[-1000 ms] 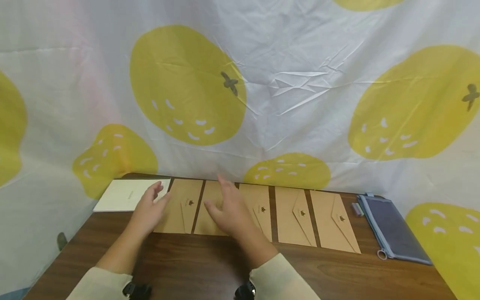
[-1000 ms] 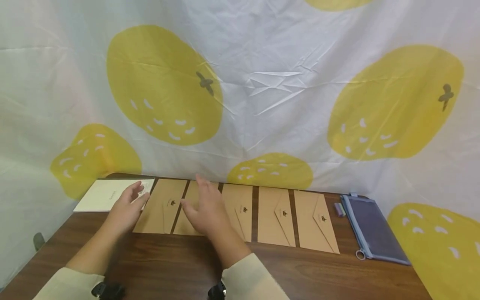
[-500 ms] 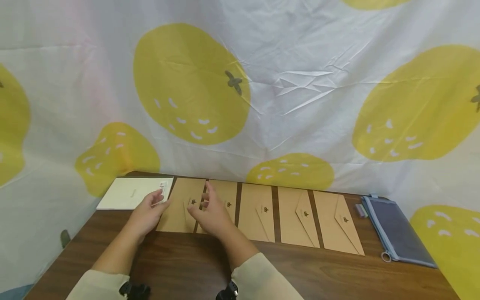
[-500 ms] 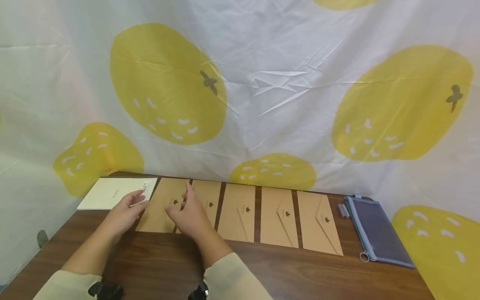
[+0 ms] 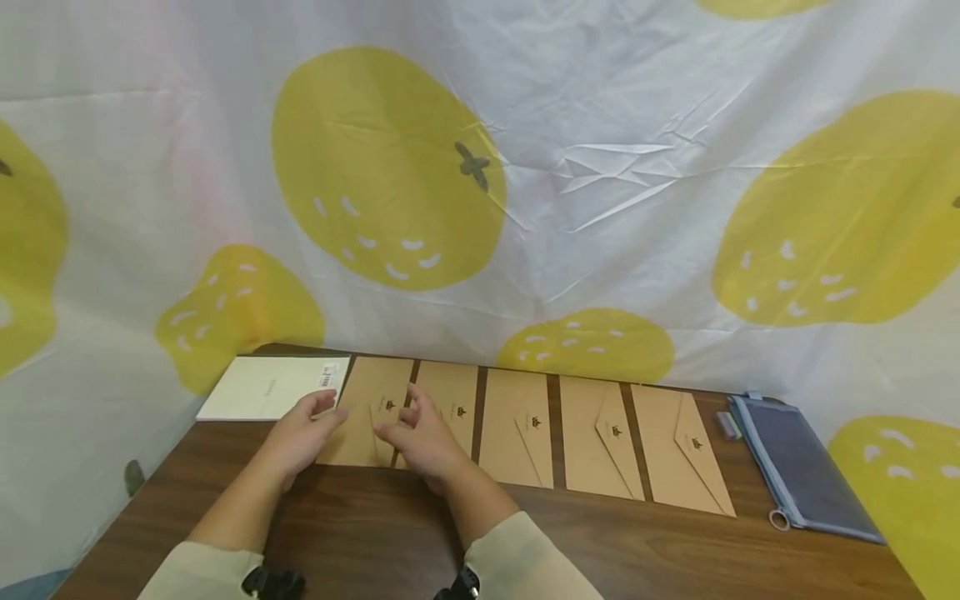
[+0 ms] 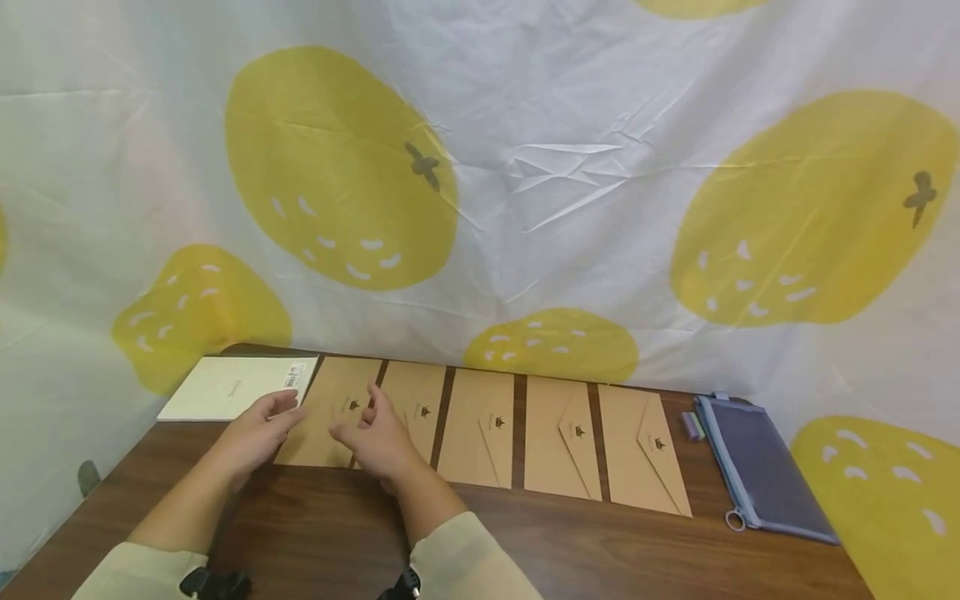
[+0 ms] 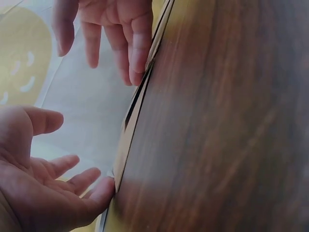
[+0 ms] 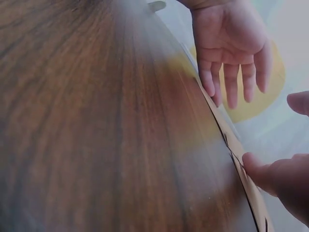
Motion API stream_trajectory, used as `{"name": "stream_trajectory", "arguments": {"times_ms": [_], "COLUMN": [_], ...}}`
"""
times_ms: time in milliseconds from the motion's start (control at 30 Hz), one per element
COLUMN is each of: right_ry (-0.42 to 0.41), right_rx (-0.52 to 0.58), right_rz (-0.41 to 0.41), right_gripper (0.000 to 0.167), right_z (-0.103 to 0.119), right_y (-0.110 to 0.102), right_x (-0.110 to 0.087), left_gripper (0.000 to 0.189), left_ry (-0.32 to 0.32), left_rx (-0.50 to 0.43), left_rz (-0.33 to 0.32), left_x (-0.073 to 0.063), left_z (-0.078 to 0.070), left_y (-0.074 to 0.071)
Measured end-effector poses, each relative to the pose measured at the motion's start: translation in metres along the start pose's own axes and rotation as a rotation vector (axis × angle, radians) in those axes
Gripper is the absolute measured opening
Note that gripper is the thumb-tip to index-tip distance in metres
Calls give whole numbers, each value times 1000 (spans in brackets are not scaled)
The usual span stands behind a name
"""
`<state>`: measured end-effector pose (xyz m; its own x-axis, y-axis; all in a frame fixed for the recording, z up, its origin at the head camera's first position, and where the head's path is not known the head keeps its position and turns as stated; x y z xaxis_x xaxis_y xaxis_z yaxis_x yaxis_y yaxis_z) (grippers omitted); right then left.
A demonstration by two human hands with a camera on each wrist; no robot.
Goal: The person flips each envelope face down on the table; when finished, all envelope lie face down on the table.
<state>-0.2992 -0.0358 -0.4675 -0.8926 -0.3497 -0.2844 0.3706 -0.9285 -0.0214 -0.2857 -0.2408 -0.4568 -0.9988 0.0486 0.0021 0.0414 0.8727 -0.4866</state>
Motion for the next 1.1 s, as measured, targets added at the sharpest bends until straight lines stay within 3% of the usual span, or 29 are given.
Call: {"name": "stream_trajectory", "arguments": {"times_ms": [300, 533, 833, 1100], "right_ry": [6, -21, -47, -74], "right_rx": [214, 209, 151, 199], "right_rz": [12, 54, 104, 218], "right_gripper": [84, 74, 76, 73], "right_z": [0, 2, 5, 14], "right_y": [-8, -4, 7, 18], "right_x": [3, 1, -5, -11], "left_gripper": [69, 70, 71, 68], "left_ry": [10, 49, 72, 74], "left_rx": [-4, -26, -74, -231], "left_rz": [18, 94, 153, 171], "left_x": [-2, -5, -12, -13], "left_z": [2, -8, -25, -31], "left_y": [2, 9, 16, 20]}}
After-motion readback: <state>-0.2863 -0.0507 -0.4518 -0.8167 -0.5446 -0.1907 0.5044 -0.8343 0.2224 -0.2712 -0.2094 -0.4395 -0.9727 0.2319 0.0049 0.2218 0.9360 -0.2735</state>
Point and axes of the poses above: each hand's wrist, its own x-axis towards the middle knuckle, its own y-axis out of the palm, z = x × y, the point moved 4 cm from there along x, towards the middle knuckle, and after that the axes turned 11 degrees about y, right-handed, at the moved point
